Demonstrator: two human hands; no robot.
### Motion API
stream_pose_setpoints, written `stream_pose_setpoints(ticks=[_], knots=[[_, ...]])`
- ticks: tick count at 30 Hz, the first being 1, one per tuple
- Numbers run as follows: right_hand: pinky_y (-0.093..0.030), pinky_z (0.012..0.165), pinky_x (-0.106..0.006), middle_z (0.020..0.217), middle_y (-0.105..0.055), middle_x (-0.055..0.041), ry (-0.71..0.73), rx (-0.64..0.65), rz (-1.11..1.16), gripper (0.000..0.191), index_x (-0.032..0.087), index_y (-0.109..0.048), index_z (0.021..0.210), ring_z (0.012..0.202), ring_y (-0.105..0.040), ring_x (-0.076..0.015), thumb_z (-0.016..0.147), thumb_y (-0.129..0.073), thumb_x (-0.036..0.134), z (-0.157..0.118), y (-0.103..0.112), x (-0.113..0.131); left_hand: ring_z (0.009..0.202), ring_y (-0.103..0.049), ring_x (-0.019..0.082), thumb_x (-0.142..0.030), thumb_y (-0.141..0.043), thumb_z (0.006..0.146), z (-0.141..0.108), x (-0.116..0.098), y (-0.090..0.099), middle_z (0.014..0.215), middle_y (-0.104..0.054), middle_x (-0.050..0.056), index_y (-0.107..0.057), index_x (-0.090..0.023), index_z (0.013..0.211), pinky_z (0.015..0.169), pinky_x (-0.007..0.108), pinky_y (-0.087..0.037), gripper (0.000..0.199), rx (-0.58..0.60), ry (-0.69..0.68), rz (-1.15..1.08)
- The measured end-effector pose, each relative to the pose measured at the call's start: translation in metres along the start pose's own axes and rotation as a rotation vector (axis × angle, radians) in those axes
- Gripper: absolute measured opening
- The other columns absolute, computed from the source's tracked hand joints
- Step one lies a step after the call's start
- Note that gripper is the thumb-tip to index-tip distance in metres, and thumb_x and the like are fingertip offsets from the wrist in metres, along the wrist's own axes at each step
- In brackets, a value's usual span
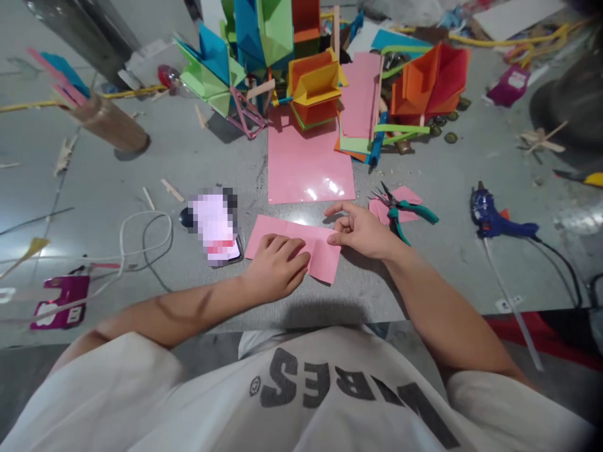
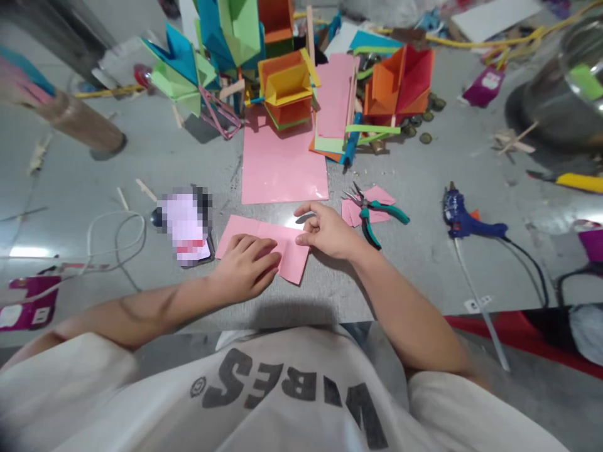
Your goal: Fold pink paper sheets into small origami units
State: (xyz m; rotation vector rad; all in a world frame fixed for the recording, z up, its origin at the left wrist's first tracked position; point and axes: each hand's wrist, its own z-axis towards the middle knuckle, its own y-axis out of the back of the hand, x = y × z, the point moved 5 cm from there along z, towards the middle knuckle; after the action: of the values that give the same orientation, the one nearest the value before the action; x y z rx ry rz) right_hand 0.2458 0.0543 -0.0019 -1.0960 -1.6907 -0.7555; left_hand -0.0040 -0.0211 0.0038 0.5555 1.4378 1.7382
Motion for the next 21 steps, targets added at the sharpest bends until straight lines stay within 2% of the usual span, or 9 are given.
stream_pose_setpoints(ticks=[5,9,12,14,16,19,21], knots=[[-0.037,0.067,-0.033,0.068,-0.055,0.0121,-0.009,-0.013,-0.054,0.069,0.028,-0.073,0.111,0.064,-0.05,-0.0166,0.072,-0.119,0.061,0.0,-0.003,0.005,0.123,-0.075,0.037,-0.04,-0.069,0.125,0.0,0.0,-0.001,0.15,-0.088,0.016,-0.086,-0.021,0.131,0.108,0.057,-0.056,0.026,0.02,-0.013,0.028],[-0.03,0.064,-0.033,0.067,-0.049,0.0113,-0.008,0.0,-0.097,0.064,0.026,-0.082,0.105,0.064,-0.041,-0.0154,0.074,-0.12,0.068,0.001,-0.005,0.005,0.126,-0.075,0.038,-0.047,-0.07,0.128,-0.003,-0.001,-0.002,0.151,-0.088,0.016,-0.086,-0.021,0.132,0.106,0.059,-0.054,0.031,0.039,-0.007,0.059],[-0.03,0.064,-0.032,0.064,-0.051,0.0111,-0.028,0.027,-0.075,0.066,0.027,-0.082,0.104,0.062,-0.042,-0.0158,0.072,-0.122,0.068,0.003,-0.006,0.004,0.127,-0.075,0.039,-0.045,-0.067,0.131,-0.004,-0.002,-0.005,0.152,-0.088,0.017,-0.086,-0.021,0.133,0.105,0.059,-0.053,0.031,0.06,-0.003,0.078],[-0.032,0.064,-0.033,0.063,-0.055,0.0087,-0.062,0.048,-0.081,0.069,0.027,-0.079,0.095,0.061,-0.045,-0.0164,0.068,-0.123,0.073,0.005,-0.005,0.003,0.126,-0.074,0.039,-0.046,-0.067,0.131,-0.004,-0.001,-0.007,0.152,-0.087,0.018,-0.086,-0.021,0.134,0.108,0.06,-0.053,0.032,0.077,0.014,0.076],[-0.034,0.065,-0.035,0.066,-0.058,0.0052,-0.083,0.072,-0.121,0.071,0.027,-0.078,0.088,0.063,-0.048,-0.0175,0.071,-0.12,0.081,0.005,-0.004,0.003,0.125,-0.075,0.04,-0.05,-0.068,0.132,-0.003,0.0,-0.008,0.152,-0.087,0.018,-0.087,-0.021,0.135,0.107,0.06,-0.054,0.035,0.079,0.017,0.067],[-0.041,0.071,-0.039,0.077,-0.063,-0.0014,0.04,0.043,-0.286,0.074,0.026,-0.078,0.08,0.072,-0.054,-0.0221,0.088,-0.105,0.095,0.002,-0.003,0.01,0.125,-0.076,0.04,-0.053,-0.068,0.132,-0.002,0.005,-0.007,0.151,-0.087,0.018,-0.087,-0.021,0.137,0.107,0.06,-0.055,0.038,0.065,0.04,0.061],[-0.055,0.081,-0.049,0.091,-0.07,-0.0077,0.215,-0.092,-0.428,0.07,0.028,-0.082,0.08,0.084,-0.066,-0.0299,0.098,-0.097,0.094,-0.004,-0.001,0.017,0.127,-0.077,0.04,-0.054,-0.07,0.132,0.0,0.01,-0.006,0.152,-0.086,0.019,-0.087,-0.019,0.137,0.11,0.06,-0.057,0.038,0.063,0.079,0.05]])
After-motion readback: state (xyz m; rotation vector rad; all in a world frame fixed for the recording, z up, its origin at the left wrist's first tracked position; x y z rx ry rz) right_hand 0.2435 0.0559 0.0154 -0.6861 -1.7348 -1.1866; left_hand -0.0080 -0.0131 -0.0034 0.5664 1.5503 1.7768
